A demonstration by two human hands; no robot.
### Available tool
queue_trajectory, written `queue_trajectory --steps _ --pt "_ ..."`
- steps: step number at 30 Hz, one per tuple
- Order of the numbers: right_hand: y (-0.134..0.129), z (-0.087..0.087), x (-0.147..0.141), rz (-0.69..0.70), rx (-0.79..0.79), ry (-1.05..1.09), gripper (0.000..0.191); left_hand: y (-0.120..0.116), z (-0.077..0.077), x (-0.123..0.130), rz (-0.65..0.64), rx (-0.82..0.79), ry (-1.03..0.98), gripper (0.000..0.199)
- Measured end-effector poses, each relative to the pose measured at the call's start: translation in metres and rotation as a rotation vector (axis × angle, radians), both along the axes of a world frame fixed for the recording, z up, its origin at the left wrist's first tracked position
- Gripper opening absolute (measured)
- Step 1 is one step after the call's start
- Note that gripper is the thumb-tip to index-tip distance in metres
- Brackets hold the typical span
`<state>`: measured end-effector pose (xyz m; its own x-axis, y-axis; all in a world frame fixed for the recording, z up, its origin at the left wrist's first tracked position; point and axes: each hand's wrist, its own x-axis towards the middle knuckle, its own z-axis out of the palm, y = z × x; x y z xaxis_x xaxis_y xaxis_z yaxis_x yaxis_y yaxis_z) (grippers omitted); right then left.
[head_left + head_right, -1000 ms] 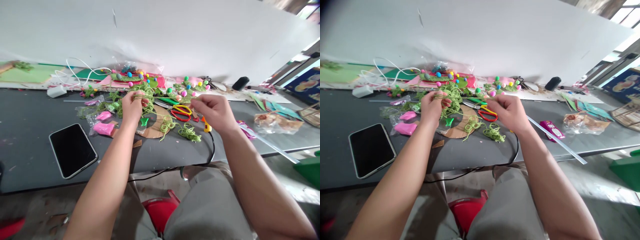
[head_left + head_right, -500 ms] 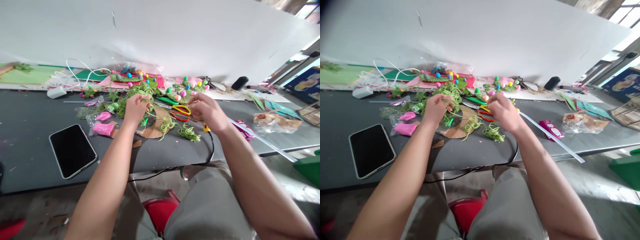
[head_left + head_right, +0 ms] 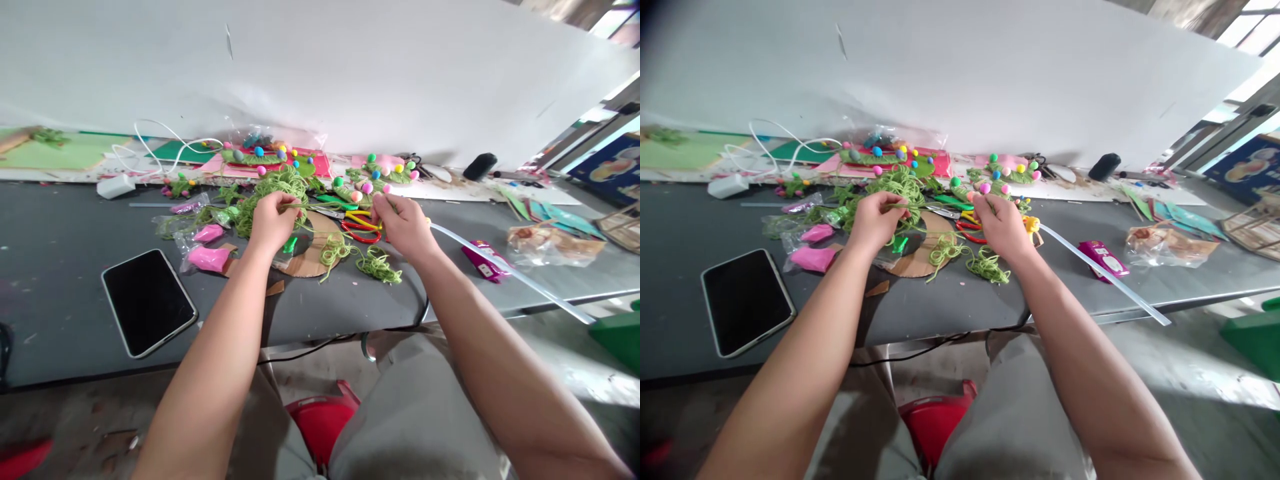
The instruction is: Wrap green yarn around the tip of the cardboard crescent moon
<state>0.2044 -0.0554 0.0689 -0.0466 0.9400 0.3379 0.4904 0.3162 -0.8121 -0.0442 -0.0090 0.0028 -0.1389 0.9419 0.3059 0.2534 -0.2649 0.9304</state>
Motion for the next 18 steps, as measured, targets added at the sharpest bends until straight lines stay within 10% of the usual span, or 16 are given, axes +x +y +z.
queue_trajectory --steps 7,18 --pt "0.007 0.0 -0.002 0.199 -0.45 0.705 0.052 0.001 -0.001 0.0 -0.019 -0.01 -0.022 0.006" --pt "0.003 0.018 0.01 0.06 -0.237 0.64 0.052 -0.006 0.015 -0.004 -0.032 0.021 -0.074 0.011"
